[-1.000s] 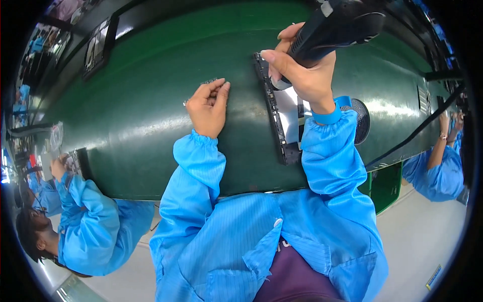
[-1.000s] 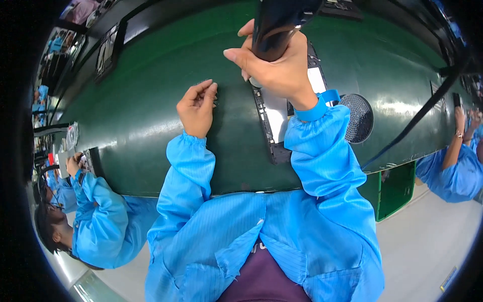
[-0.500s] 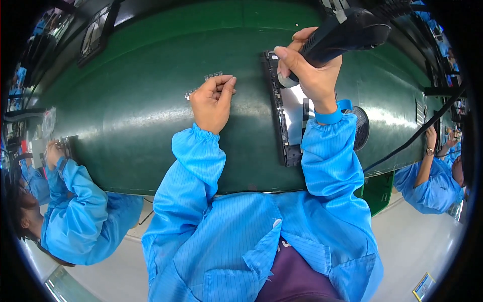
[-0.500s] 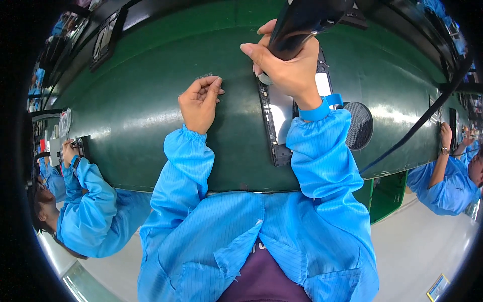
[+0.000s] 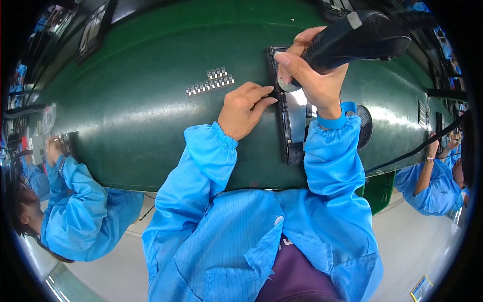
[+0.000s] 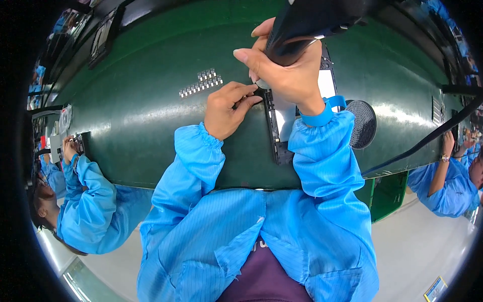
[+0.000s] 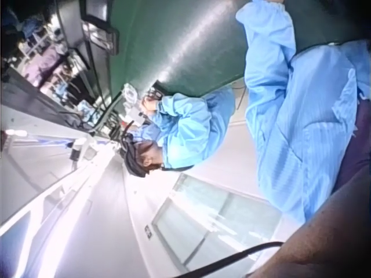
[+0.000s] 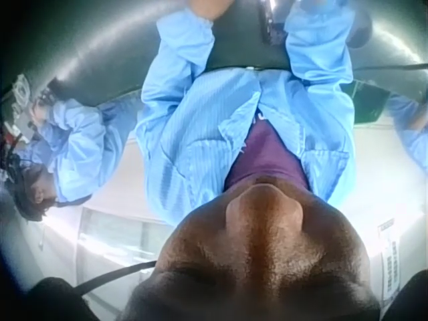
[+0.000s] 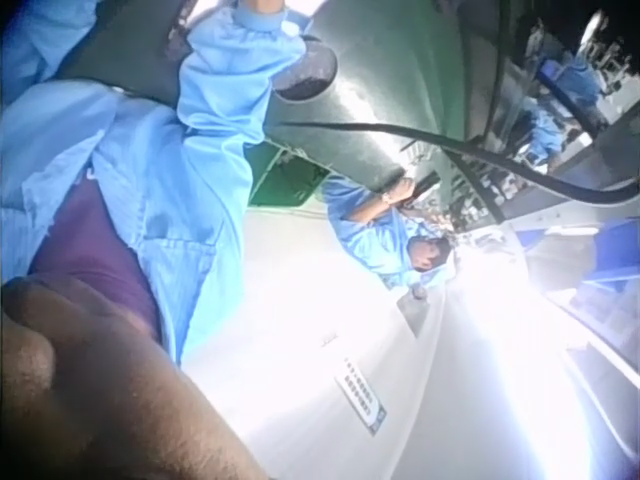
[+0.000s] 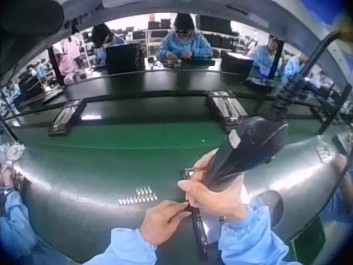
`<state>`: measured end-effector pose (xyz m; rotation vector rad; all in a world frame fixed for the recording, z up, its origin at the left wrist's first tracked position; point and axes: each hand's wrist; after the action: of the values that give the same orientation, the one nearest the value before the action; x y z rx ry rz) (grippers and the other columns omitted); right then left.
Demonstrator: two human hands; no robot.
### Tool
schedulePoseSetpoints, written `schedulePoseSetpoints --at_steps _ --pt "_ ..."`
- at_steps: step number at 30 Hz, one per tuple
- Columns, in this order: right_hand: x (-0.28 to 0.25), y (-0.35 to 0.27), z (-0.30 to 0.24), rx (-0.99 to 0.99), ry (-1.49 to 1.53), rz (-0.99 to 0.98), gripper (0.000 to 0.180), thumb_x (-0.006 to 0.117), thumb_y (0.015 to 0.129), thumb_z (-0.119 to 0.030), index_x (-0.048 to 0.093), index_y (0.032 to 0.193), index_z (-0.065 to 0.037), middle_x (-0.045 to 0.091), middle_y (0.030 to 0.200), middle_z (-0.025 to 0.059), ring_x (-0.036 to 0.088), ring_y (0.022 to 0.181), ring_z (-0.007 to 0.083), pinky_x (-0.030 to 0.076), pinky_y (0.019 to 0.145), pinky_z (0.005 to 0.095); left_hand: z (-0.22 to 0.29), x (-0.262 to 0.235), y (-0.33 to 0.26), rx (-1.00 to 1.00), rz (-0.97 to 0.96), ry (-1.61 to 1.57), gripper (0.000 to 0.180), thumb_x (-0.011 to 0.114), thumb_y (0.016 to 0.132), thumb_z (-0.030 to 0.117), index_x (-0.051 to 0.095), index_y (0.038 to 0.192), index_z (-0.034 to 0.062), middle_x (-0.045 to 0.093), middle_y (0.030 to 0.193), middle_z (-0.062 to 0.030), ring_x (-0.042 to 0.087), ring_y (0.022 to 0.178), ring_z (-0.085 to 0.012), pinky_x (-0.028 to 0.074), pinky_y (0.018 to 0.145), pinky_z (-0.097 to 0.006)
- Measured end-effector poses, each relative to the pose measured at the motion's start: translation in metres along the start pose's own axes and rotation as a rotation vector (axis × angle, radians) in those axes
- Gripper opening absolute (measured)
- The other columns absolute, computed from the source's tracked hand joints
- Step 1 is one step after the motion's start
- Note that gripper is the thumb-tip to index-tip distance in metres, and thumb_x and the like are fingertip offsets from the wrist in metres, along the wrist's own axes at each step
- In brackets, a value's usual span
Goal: Assembling small electronic components onto a screen or device frame using an electric screwdriver on a factory production line.
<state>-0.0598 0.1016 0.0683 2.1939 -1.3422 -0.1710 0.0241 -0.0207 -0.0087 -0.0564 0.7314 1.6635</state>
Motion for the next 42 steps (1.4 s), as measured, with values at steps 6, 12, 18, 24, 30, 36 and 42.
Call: schedulePoseSetpoints --at_steps 6,12,18,24,30,36,42 --pt "0.003 -0.002 0.0 0.019 -0.019 -0.019 0.028 0.071 0.07 0.002 0.053 0.091 0.005 0.06 0.06 0.0063 0.055 0.049 0.0094 0.044 0.044 0.0218 -0.001 0.002 0.001 0.012 0.023 0.016 0.015 0.068 0.073 0.003 0.065 0.087 -0.0002 0.061 0.078 -0.0124 0.06 0.063 -0.0242 0.048 0.055 -0.031" --pt "0.003 -0.002 -0.001 0.037 -0.014 -0.018 0.028 0.071 0.071 0.002 0.053 0.091 0.005 0.06 0.06 0.0066 0.055 0.05 0.0093 0.044 0.044 0.0219 0.001 0.002 0.001 -0.015 0.021 -0.003 0.012 0.069 0.072 0.002 0.065 0.083 -0.0014 0.061 0.076 -0.0117 0.059 0.058 -0.0198 0.046 0.052 -0.028" --pt "0.004 0.002 0.002 0.033 -0.015 -0.034 0.028 0.071 0.071 0.002 0.053 0.092 0.005 0.059 0.06 0.0062 0.055 0.05 0.0092 0.043 0.044 0.022 -0.003 -0.001 0.005 -0.045 -0.005 -0.014 0.011 0.069 0.072 0.001 0.065 0.082 -0.0021 0.062 0.075 -0.0125 0.06 0.06 -0.0221 0.047 0.053 -0.029" --pt "0.006 0.007 0.009 0.053 -0.056 -0.052 0.031 0.069 0.072 0.004 0.05 0.096 0.002 0.058 0.06 0.008 0.055 0.049 0.0121 0.045 0.046 0.0244 -0.009 -0.006 0.01 -0.064 -0.009 -0.034 0.01 0.069 0.072 0.001 0.064 0.079 -0.0024 0.062 0.074 -0.013 0.062 0.063 -0.0247 0.048 0.054 -0.03" --pt "0.008 0.007 0.011 0.082 -0.014 -0.017 0.027 0.071 0.072 0.002 0.052 0.092 0.004 0.058 0.059 0.0058 0.055 0.05 0.0093 0.044 0.045 0.0218 -0.012 -0.004 0.009 -0.075 -0.002 -0.061 0.013 0.068 0.073 0.004 0.067 0.085 -0.0005 0.06 0.072 -0.0121 0.058 0.056 -0.0225 0.045 0.05 -0.03" --pt "0.009 0.009 0.011 0.073 -0.004 -0.005 0.027 0.07 0.071 0.003 0.053 0.092 0.004 0.058 0.059 0.0052 0.055 0.049 0.009 0.044 0.044 0.0216 -0.01 -0.007 0.011 -0.11 -0.003 -0.079 0.013 0.068 0.073 0.004 0.067 0.085 -0.0008 0.061 0.073 -0.012 0.058 0.055 -0.0198 0.046 0.05 -0.028" --pt "-0.01 0.017 0.016 -0.001 -0.064 0.06 0.028 0.07 0.071 0.004 0.052 0.093 0.004 0.058 0.058 0.005 0.055 0.048 0.0088 0.042 0.044 0.0206 -0.015 -0.01 0.009 -0.54 0.01 -0.445 0.021 0.063 0.08 0.004 0.061 0.1 -0.0037 0.063 0.08 -0.0085 0.059 0.067 -0.0114 0.049 0.059 -0.023"
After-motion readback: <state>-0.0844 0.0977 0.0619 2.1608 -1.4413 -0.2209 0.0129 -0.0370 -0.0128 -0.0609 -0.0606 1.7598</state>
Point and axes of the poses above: each hand's wrist, its own y-axis towards the middle knuckle, its own x-axis out of the palm, z = x × y
